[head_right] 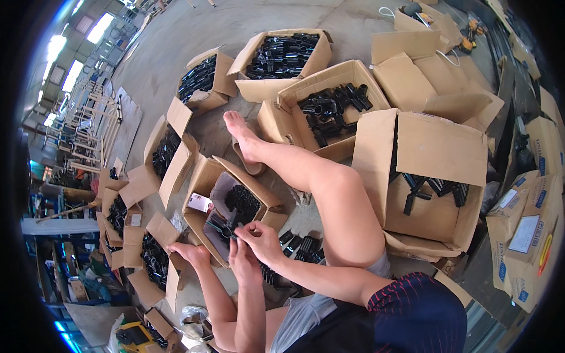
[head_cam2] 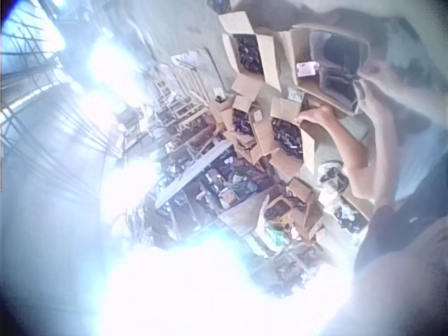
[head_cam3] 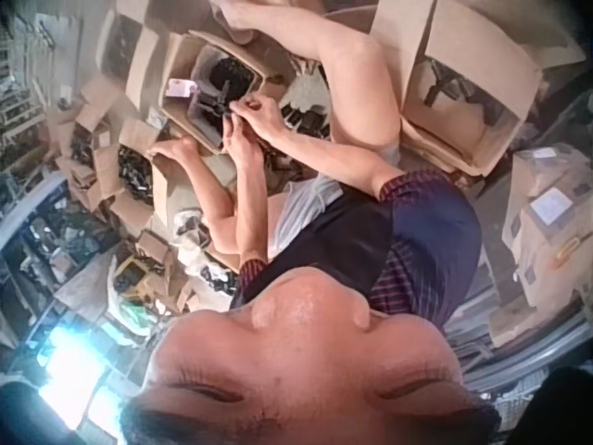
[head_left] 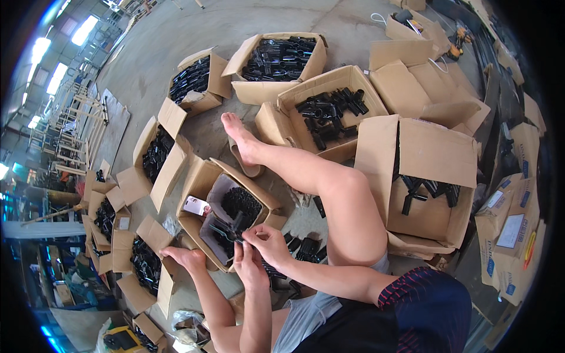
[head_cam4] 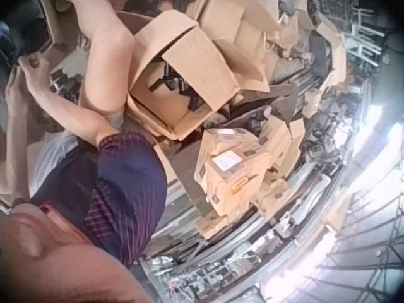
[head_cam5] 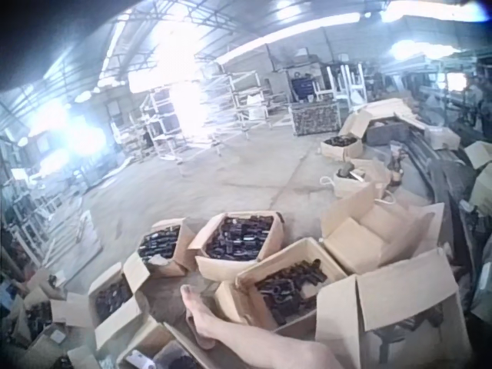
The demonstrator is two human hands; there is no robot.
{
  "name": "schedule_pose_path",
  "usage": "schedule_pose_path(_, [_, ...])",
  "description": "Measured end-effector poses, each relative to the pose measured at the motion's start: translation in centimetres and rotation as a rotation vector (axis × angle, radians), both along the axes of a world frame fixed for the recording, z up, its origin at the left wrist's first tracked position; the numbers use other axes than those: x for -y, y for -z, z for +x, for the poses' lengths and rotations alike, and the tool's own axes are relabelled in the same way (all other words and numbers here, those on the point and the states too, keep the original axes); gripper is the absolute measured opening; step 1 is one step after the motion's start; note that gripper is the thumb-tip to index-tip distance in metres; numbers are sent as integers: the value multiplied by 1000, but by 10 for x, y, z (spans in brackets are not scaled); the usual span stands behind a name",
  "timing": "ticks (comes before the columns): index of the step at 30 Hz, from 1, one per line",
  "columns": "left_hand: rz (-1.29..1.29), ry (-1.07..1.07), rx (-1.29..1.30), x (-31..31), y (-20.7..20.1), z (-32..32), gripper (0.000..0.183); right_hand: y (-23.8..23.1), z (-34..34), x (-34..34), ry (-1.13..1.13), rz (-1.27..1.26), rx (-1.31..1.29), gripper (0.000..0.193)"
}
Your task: The person assembles small black metal components by hand while sitting on the floor surrounded by boxes, picking small pins from a container and inserting them into the joints of larger metal pieces.
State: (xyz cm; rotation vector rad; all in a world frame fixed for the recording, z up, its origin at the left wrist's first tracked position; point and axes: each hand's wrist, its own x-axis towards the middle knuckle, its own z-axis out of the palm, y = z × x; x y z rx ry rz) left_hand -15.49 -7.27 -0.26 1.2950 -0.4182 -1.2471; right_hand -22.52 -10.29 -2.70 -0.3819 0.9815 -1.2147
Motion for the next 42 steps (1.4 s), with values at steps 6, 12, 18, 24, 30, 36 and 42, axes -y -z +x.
schedule_pose_path(6, [18,275,66,126,-57,-48,30,27,-17,27,310,190,83,27])
schedule_pose_path(12, [77,449,-177,245,-2,-119,31,62,6,6,72,227,-17,20])
schedule_pose_path(18, [38,218,-71,222,38,-70,38,103,31,-11,-66,192,-34,18])
schedule_pose_path(24, [10,211,260,88,-10,66,53,29,-19,-32,-155,127,8,23])
schedule_pose_path(30, [160,189,435,-9,16,121,34,-91,-204,-86,320,-373,-257,25])
schedule_pose_path(36, [237,379,564,-64,58,141,25,-76,-334,-80,454,-94,-1509,24])
schedule_pose_path(42, [467,505,1138,-105,87,138,25,-77,-293,-92,540,-359,-1303,29])
